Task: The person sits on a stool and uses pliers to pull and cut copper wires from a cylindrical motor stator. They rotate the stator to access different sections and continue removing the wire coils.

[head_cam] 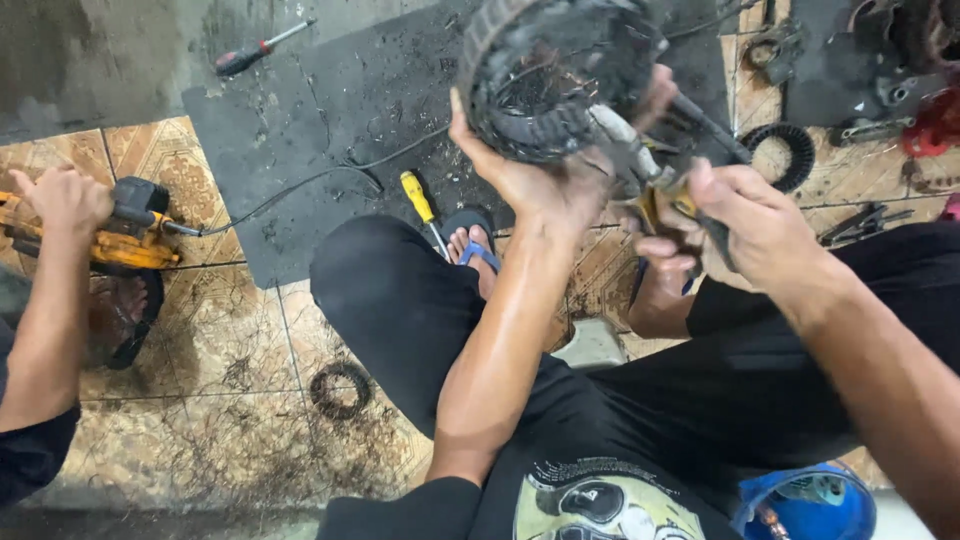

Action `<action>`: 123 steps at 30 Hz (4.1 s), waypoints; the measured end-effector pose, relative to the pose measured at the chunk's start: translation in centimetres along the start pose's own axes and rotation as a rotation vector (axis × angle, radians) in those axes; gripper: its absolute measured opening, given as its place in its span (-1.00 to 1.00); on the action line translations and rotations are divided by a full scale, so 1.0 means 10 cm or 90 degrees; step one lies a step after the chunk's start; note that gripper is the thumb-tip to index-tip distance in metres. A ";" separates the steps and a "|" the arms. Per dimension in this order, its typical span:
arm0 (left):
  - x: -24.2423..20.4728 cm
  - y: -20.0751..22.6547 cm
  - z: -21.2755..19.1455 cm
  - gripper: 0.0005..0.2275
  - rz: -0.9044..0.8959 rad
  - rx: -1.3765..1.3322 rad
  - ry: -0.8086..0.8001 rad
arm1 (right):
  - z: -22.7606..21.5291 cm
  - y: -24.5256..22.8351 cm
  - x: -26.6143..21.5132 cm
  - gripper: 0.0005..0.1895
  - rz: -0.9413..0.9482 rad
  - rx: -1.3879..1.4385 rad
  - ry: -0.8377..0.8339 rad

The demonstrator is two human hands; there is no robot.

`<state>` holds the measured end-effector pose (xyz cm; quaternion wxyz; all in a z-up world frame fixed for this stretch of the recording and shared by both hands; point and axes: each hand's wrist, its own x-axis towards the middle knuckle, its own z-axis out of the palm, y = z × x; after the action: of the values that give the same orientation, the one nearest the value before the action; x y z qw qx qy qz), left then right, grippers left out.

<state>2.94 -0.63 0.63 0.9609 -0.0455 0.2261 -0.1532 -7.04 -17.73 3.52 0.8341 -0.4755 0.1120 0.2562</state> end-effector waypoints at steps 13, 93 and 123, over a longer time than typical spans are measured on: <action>0.06 -0.16 -0.30 -0.40 0.070 0.222 -0.095 | 0.39 -0.31 0.08 -0.49 -0.104 -0.062 -0.005; -0.96 -0.41 0.47 -0.25 -0.194 0.514 0.060 | 0.64 -0.93 -0.59 -0.64 -0.418 -0.703 0.341; -0.96 -0.22 0.77 -0.27 -0.049 0.534 0.080 | 0.32 -0.93 -0.98 -0.44 -0.273 0.045 -0.191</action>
<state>-2.39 0.42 11.93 0.8741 0.3504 0.2007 -0.2701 -10.47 -22.00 16.29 0.8926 -0.4158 -0.1072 0.1372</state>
